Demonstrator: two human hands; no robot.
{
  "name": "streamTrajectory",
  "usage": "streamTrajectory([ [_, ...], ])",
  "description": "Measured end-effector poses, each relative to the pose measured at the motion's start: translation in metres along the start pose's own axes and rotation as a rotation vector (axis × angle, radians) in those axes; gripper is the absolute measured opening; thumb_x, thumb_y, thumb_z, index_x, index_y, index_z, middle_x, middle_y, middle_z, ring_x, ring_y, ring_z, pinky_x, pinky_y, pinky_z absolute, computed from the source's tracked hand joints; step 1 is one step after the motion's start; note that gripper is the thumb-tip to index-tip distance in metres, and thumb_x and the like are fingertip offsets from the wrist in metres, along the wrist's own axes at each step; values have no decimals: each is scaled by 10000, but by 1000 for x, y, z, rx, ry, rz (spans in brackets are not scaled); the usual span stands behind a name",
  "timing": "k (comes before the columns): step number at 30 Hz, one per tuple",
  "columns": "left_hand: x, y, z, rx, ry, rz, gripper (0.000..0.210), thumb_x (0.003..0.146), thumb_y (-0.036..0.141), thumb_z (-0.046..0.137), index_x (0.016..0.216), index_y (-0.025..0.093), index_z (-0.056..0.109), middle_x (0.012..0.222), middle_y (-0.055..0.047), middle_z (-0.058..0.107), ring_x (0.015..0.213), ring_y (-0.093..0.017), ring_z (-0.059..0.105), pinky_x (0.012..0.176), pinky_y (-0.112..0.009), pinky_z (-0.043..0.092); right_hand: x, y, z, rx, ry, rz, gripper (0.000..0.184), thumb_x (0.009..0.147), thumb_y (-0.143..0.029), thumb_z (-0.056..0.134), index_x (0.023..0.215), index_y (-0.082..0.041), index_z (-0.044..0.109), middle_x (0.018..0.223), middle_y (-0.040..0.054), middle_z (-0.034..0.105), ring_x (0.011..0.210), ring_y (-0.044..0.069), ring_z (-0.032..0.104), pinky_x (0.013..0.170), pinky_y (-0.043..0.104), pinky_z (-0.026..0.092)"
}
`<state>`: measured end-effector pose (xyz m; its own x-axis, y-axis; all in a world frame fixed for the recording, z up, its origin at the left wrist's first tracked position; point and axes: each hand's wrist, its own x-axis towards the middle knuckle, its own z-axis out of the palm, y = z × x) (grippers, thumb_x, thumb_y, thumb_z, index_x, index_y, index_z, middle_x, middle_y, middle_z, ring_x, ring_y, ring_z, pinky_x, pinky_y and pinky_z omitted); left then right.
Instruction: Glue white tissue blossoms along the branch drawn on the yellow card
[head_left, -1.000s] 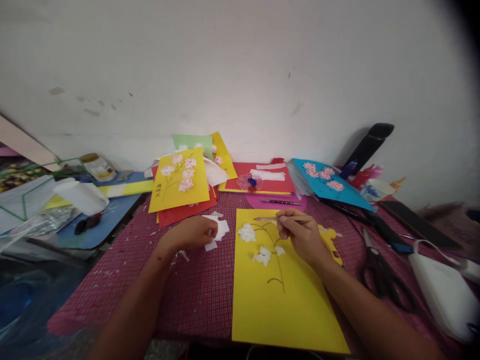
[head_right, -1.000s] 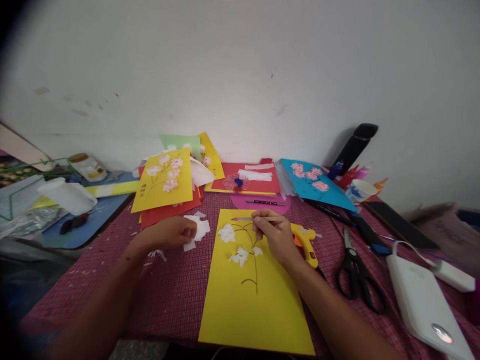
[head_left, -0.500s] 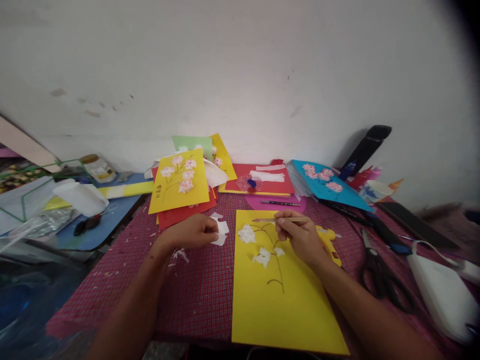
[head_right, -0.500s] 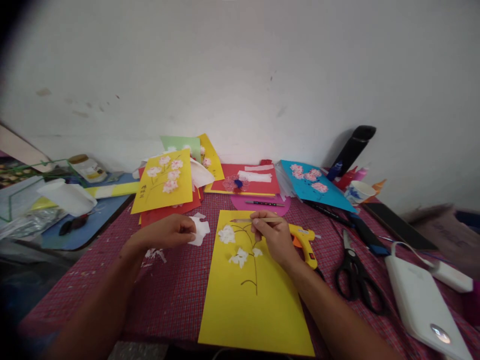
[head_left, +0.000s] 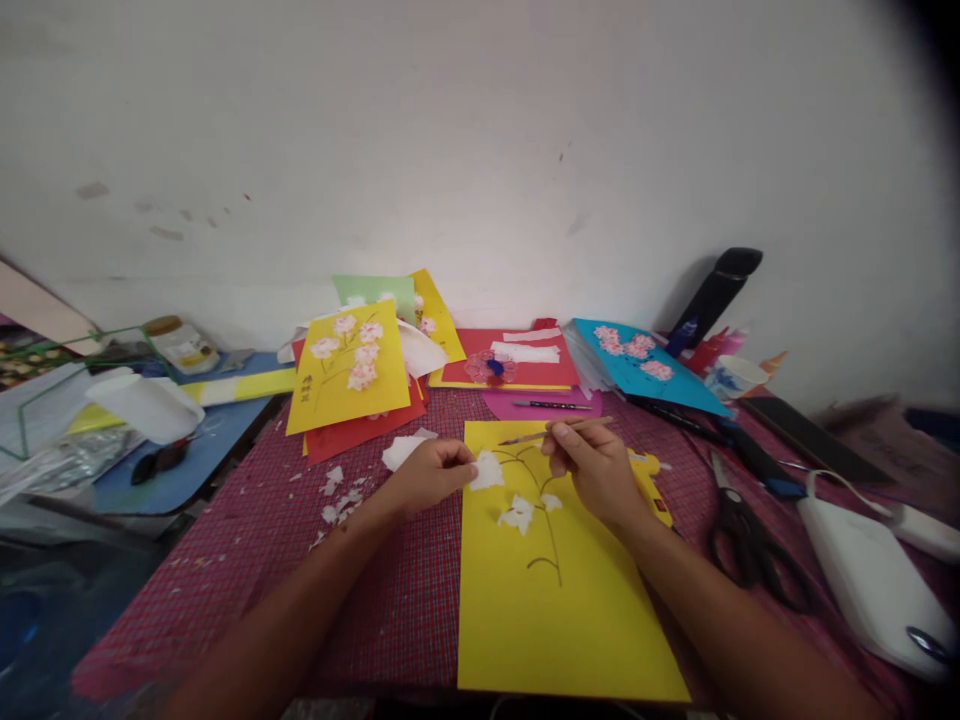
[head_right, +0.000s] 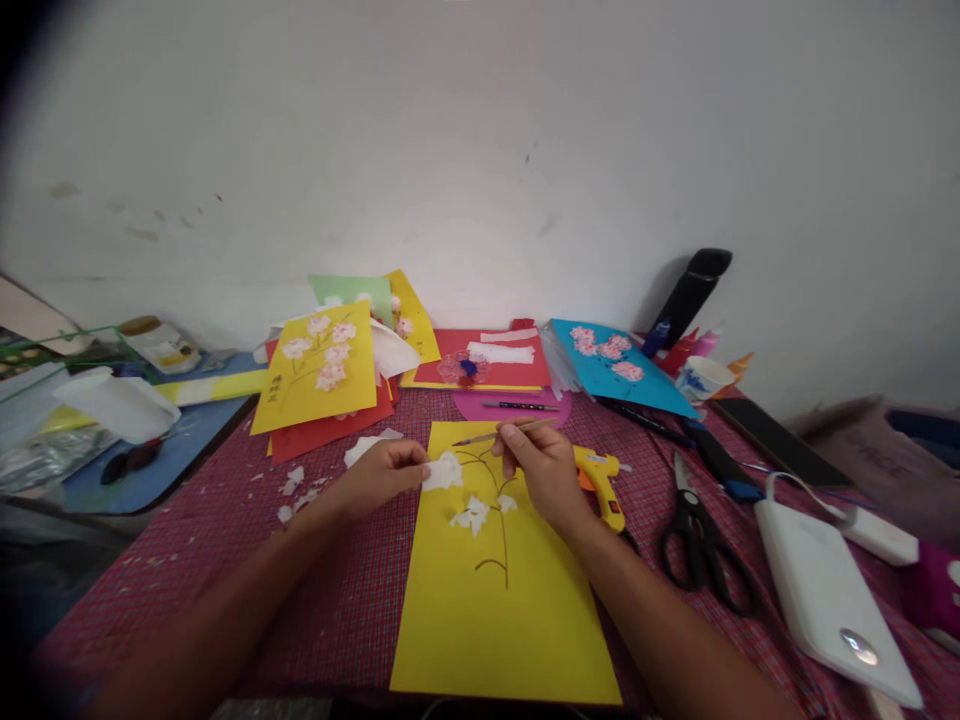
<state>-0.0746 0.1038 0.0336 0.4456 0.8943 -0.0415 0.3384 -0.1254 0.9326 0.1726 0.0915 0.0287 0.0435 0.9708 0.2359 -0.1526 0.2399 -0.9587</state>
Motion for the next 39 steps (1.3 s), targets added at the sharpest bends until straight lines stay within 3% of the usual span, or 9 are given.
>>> streamTrajectory([
  [5,2,-4,22,-434,69,-90,200,694,286,717,725,138,586,641,10,599,568,-104,541,570,-229,418,-3,-1,0,52,-70,23,230,886,-334,646,725,-170,659,669,18,649,474,91,517,457,228,373],
  [12,1,0,30,-704,157,-194,287,669,276,796,766,141,562,765,-2,637,669,-125,622,642,-273,525,-6,0,5,61,-135,13,205,880,-298,659,718,-173,660,673,9,649,458,91,530,442,227,384],
  [30,0,4,32,-757,145,-116,237,712,231,780,779,131,575,758,-21,669,665,-129,644,640,-264,539,-4,-1,9,-48,-121,18,284,881,-346,650,667,-159,648,677,24,654,445,91,535,435,225,403],
  [39,-1,5,28,-763,128,-158,366,641,134,747,983,140,617,844,-53,718,697,-144,658,626,-261,537,-1,-1,8,-61,-49,68,300,858,-380,667,656,-160,640,621,18,639,426,94,521,419,222,390],
])
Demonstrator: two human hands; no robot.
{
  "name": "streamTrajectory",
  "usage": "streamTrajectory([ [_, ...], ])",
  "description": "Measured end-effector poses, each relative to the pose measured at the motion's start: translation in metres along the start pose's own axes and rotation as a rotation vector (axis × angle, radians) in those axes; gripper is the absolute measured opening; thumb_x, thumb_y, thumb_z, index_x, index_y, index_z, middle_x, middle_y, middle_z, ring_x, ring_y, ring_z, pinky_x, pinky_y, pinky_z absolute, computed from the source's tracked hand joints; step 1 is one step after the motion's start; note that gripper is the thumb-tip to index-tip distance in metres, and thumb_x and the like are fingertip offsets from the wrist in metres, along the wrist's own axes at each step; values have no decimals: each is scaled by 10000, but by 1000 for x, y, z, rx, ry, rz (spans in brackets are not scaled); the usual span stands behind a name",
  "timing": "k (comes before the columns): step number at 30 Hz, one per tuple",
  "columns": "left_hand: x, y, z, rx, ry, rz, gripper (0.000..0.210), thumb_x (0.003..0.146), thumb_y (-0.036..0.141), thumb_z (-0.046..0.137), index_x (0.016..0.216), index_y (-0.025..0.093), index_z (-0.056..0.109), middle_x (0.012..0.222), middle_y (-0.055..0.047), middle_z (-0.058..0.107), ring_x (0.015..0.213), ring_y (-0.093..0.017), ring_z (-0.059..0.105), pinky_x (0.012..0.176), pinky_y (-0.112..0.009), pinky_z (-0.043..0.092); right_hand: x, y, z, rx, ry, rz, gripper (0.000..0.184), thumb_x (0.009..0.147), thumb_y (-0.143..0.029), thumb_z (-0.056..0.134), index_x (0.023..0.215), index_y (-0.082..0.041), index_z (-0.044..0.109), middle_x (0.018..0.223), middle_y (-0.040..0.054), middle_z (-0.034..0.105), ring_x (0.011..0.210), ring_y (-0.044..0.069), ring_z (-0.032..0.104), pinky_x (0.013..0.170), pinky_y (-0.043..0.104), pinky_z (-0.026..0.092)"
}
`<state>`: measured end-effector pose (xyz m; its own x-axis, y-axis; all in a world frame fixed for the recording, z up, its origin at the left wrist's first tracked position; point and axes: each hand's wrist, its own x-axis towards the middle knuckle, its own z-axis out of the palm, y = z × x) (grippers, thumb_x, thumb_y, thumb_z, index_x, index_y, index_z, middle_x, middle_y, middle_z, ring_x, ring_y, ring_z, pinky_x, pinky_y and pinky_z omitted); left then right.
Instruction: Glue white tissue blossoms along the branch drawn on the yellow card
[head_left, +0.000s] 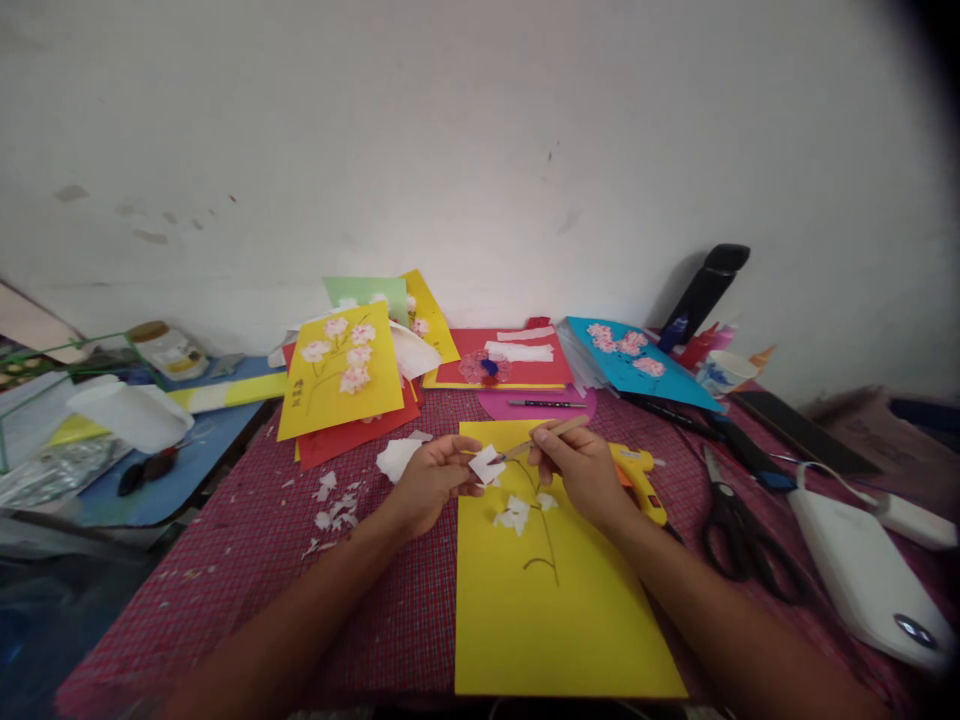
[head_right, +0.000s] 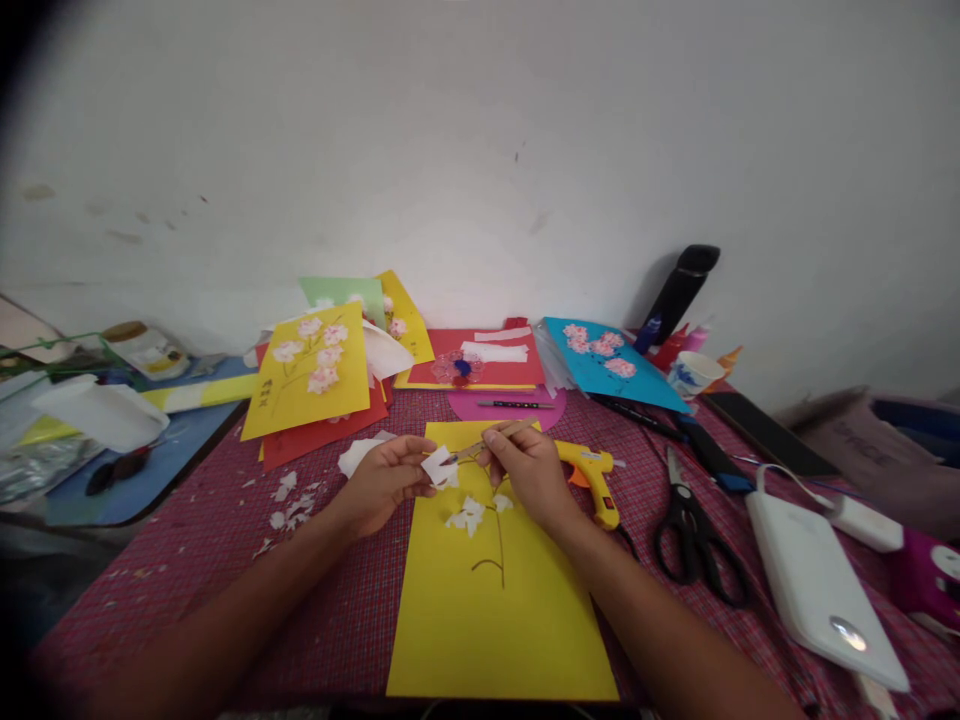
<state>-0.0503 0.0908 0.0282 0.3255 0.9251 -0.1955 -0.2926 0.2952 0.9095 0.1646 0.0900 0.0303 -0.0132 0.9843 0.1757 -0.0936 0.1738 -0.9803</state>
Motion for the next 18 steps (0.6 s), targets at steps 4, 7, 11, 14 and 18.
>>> streamTrajectory([
  [4,1,-3,-1,47,9,0,382,626,147,777,974,140,621,880,-60,722,702,-140,657,636,-259,530,1,1,-1,18,-14,24,307,849,-392,672,651,-161,633,624,18,642,430,93,520,422,220,397],
  [7,2,-6,-4,73,-32,5,384,647,168,795,989,138,624,842,-51,717,683,-127,649,645,-252,521,1,1,-1,41,-34,38,287,840,-386,684,668,-163,630,633,12,647,435,93,525,423,215,406],
  [11,4,-9,-7,90,-68,38,372,667,183,810,989,141,629,774,-24,697,683,-117,640,656,-240,506,1,0,0,59,-52,41,271,838,-383,689,688,-165,632,640,9,652,436,94,526,423,215,417],
  [14,4,-10,-6,103,-74,72,359,661,190,820,966,135,640,772,-26,694,679,-110,628,653,-230,488,0,0,0,55,-64,51,269,838,-395,687,711,-162,644,652,15,657,439,99,529,422,221,423],
  [18,4,-9,-2,119,-52,85,356,635,207,838,926,128,648,750,-19,681,658,-107,610,630,-226,468,-1,3,0,28,-73,36,287,849,-407,673,707,-158,647,660,19,659,440,98,534,421,222,421],
])
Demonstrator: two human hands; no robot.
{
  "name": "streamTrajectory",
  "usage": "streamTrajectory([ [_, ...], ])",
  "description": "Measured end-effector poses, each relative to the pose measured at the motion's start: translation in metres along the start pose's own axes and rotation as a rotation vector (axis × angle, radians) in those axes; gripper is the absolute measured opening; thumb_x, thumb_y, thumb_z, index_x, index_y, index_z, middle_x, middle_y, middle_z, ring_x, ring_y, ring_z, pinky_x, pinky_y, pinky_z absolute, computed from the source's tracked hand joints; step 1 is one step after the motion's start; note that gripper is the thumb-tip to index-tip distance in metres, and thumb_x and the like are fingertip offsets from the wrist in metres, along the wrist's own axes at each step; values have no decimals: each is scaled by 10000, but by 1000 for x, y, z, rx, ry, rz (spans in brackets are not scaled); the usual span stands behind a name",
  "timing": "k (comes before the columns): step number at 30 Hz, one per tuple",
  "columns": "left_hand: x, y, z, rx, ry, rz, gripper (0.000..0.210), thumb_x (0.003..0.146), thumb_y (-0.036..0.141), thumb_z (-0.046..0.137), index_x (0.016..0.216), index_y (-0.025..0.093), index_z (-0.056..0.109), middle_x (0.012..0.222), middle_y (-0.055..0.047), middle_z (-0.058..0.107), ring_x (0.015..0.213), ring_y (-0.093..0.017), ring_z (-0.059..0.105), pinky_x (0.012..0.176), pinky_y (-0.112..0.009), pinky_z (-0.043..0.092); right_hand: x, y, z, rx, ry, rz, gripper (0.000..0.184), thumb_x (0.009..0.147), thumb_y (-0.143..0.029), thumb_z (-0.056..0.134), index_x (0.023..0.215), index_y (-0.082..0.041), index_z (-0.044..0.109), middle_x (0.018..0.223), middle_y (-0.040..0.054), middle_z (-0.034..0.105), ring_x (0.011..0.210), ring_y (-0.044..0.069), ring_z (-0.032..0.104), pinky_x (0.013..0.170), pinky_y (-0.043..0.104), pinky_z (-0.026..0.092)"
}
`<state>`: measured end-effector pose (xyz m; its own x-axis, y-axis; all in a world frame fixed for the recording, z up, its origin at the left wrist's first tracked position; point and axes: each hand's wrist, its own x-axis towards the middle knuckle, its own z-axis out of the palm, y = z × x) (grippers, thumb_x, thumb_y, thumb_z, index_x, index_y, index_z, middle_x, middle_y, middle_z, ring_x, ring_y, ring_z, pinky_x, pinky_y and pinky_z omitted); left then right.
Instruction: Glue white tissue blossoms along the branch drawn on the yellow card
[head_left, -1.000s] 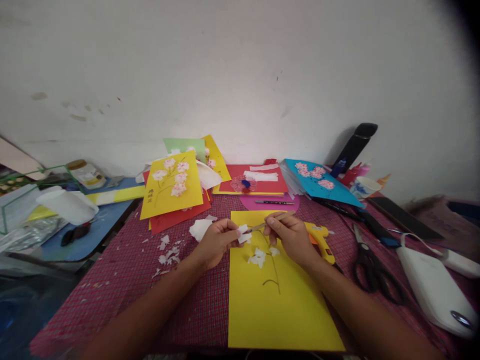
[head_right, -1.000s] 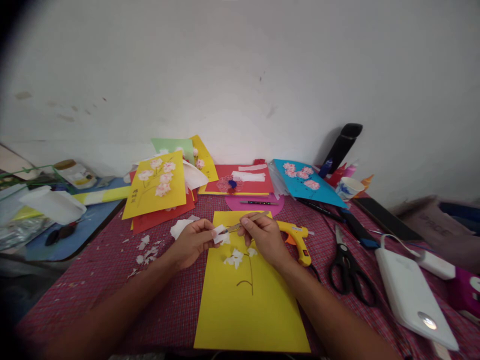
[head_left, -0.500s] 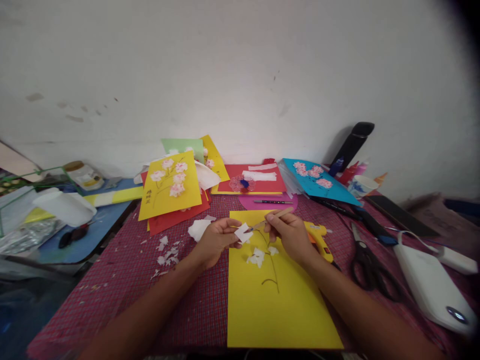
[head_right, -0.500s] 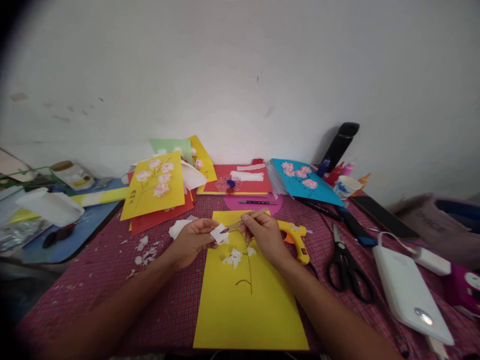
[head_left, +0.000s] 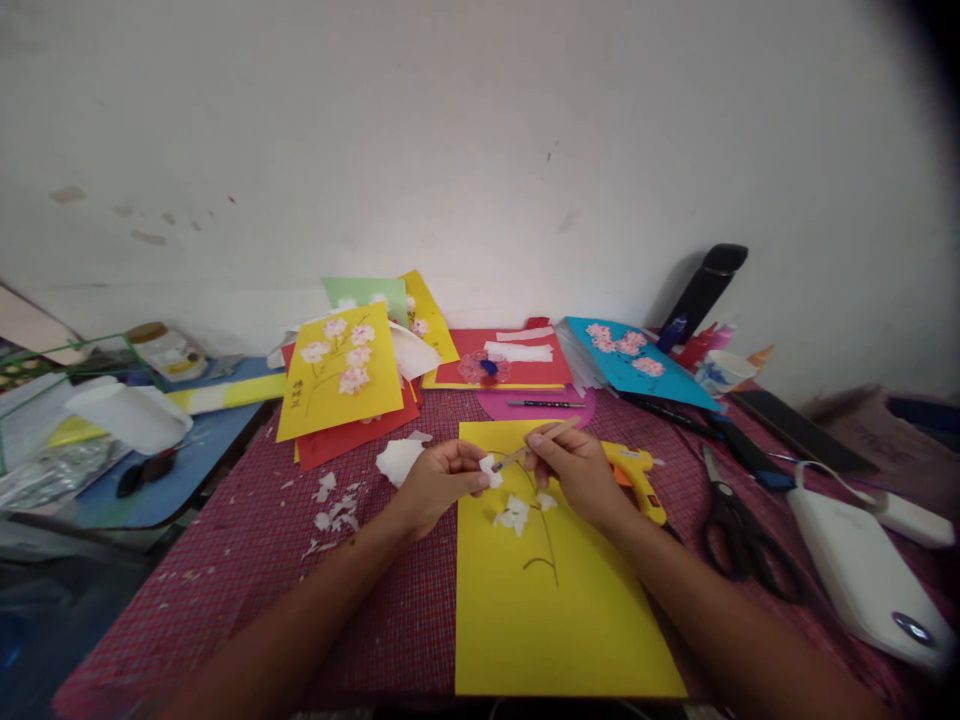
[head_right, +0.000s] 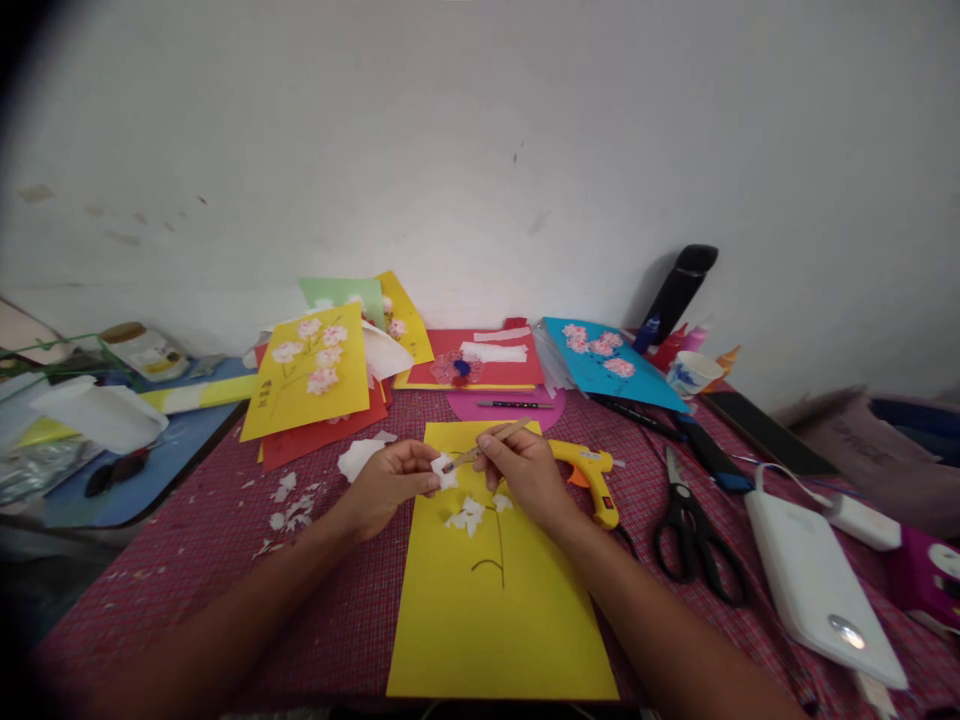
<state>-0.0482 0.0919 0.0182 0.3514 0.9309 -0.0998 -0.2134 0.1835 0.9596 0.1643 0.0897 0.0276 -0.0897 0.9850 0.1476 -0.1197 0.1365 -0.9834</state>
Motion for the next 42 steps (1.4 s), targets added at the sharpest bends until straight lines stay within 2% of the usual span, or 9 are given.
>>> streamTrajectory([
  [11,-2,-2,0,13,11,-2,313,693,246,807,928,135,633,743,-5,653,650,-104,603,611,-225,474,-2,0,1,-35,-29,-20,296,860,-386,653,691,-144,672,669,34,672,427,100,566,419,222,430],
  [17,-2,1,3,2,10,-26,334,662,235,824,922,133,640,718,1,644,639,-103,600,610,-224,475,-4,-6,2,27,-70,16,199,837,-350,663,861,-153,671,601,12,663,413,106,548,406,217,418],
  [26,-1,-2,-1,-20,24,-43,366,650,260,834,942,140,649,748,-12,661,663,-117,616,615,-236,491,-3,-5,-1,31,-154,9,236,851,-387,659,808,-156,683,644,26,675,449,110,563,435,226,436],
  [32,0,-4,-1,-23,46,-29,344,673,258,819,938,144,632,793,-20,686,670,-116,631,620,-233,501,-2,-4,0,20,-123,17,278,859,-418,654,769,-155,676,675,35,689,438,107,568,423,222,426],
  [38,0,-4,2,28,44,0,340,689,277,810,932,143,613,757,-24,694,667,-136,658,613,-240,503,-1,-5,1,-137,-59,-62,395,879,-439,621,612,-155,681,635,31,649,438,98,544,430,229,412],
  [42,-2,-2,4,50,35,2,345,688,309,813,919,144,617,740,-19,688,654,-138,661,606,-240,502,-3,-4,0,-86,-44,-78,331,869,-435,635,695,-161,701,672,34,663,446,103,545,431,239,423],
])
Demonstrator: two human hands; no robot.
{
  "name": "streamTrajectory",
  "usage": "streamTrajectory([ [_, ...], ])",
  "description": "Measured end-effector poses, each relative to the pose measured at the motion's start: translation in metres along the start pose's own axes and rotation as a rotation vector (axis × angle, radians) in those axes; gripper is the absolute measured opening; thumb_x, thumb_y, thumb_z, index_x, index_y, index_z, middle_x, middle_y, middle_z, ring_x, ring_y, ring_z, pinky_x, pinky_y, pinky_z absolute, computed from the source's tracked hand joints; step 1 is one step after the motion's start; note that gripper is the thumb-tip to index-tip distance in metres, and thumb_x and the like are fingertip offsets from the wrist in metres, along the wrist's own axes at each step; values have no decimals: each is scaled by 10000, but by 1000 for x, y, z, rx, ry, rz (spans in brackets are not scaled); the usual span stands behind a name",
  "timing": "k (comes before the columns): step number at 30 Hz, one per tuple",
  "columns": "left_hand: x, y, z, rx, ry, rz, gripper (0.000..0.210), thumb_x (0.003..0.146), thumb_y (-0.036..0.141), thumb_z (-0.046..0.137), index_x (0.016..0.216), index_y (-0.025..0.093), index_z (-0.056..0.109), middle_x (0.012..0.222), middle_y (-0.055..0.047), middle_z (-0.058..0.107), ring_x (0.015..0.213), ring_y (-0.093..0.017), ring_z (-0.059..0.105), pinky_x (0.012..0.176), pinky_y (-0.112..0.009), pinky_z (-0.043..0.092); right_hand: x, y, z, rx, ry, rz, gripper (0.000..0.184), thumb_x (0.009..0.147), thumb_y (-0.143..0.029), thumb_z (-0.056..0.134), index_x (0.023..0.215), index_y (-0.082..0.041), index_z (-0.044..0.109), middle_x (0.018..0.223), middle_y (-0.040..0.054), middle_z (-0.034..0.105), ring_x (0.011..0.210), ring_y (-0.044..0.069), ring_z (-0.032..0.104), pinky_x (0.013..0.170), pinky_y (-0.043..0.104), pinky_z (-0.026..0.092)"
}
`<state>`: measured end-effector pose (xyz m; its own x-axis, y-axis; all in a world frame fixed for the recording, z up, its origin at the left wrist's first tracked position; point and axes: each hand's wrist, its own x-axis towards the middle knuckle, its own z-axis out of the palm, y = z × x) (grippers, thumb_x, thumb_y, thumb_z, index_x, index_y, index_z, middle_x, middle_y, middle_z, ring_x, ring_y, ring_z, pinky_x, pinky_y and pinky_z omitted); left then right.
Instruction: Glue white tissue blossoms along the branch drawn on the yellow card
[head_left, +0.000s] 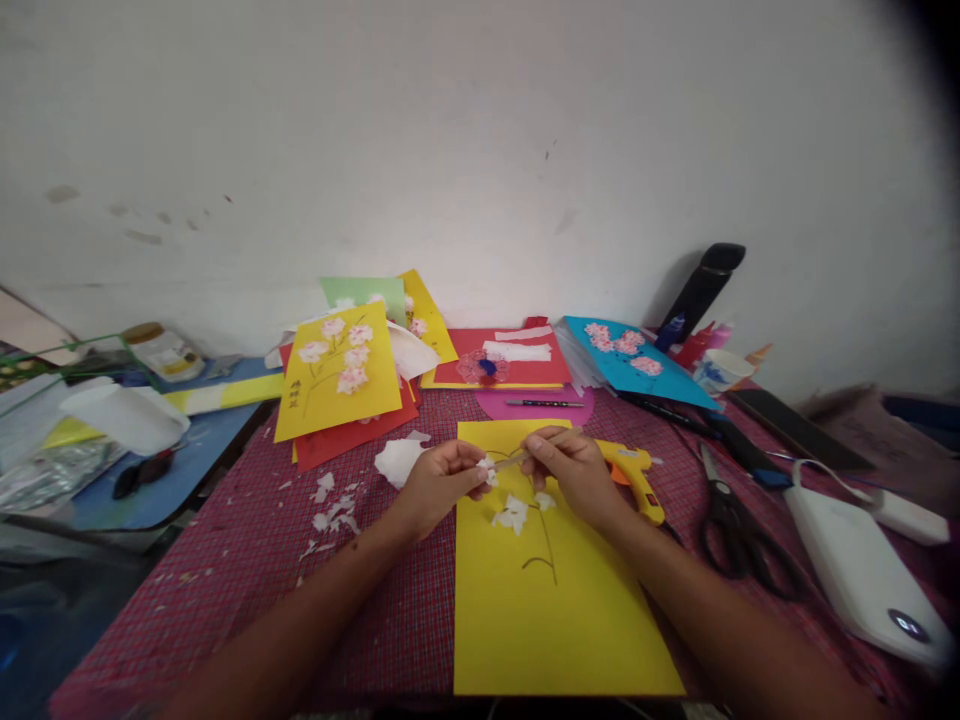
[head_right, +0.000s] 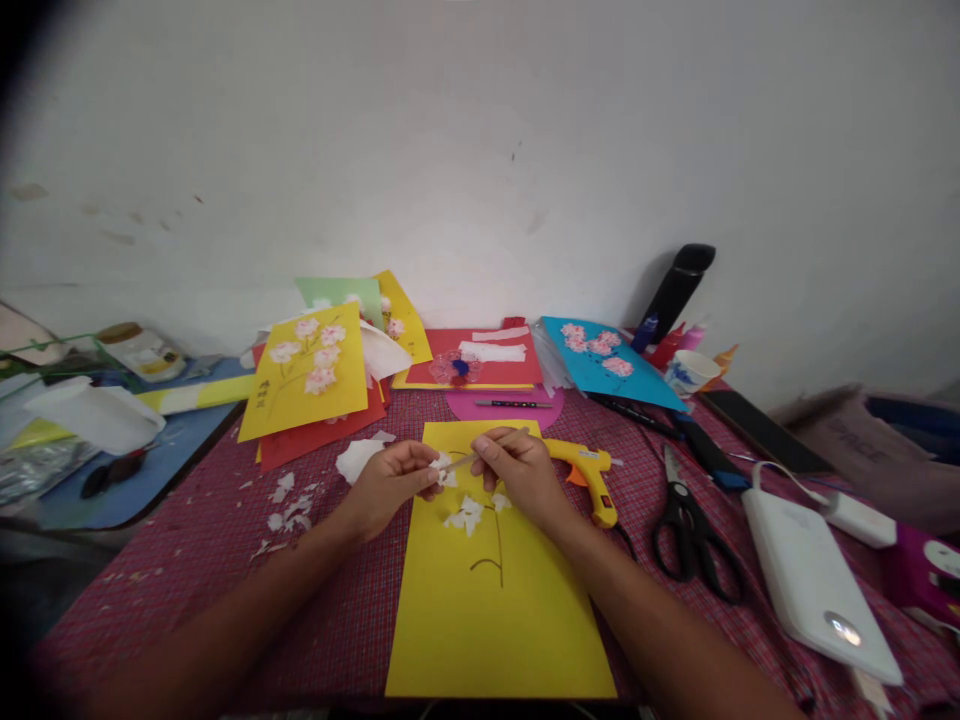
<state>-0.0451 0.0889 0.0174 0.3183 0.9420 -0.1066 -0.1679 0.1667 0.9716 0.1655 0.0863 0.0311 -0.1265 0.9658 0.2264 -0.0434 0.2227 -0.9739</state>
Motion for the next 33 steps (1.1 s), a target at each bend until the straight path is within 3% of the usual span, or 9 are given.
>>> streamTrajectory([
  [5,-1,1,-1,-1,-33,-6,337,721,304,791,955,144,610,764,-21,685,654,-131,662,605,-234,498,-4,5,-4,153,-63,1,216,812,-363,720,933,-187,686,726,26,690,497,124,573,464,258,456],
  [12,-4,4,1,24,-127,-37,368,738,313,778,995,133,587,797,-49,701,677,-149,679,614,-244,501,-2,5,-4,149,-89,28,179,832,-333,706,912,-182,650,701,16,702,470,112,574,463,242,451],
  [16,-5,3,3,56,-169,-35,363,751,319,765,1001,136,575,802,-60,715,694,-161,689,632,-259,508,-1,1,-2,88,-60,35,193,836,-350,698,796,-182,613,655,-1,680,455,106,560,457,234,449],
  [23,-5,-1,5,88,-246,8,326,777,291,728,1010,140,556,712,-22,695,634,-127,654,631,-250,489,-3,5,1,20,-13,16,232,839,-344,696,723,-182,577,619,-19,631,457,91,531,446,217,423],
  [33,-7,1,6,167,-255,36,323,757,204,675,1053,151,555,670,30,626,600,-101,596,587,-227,431,-7,11,-5,180,-169,39,124,844,-281,697,910,-176,684,644,-6,645,487,100,567,473,228,444],
])
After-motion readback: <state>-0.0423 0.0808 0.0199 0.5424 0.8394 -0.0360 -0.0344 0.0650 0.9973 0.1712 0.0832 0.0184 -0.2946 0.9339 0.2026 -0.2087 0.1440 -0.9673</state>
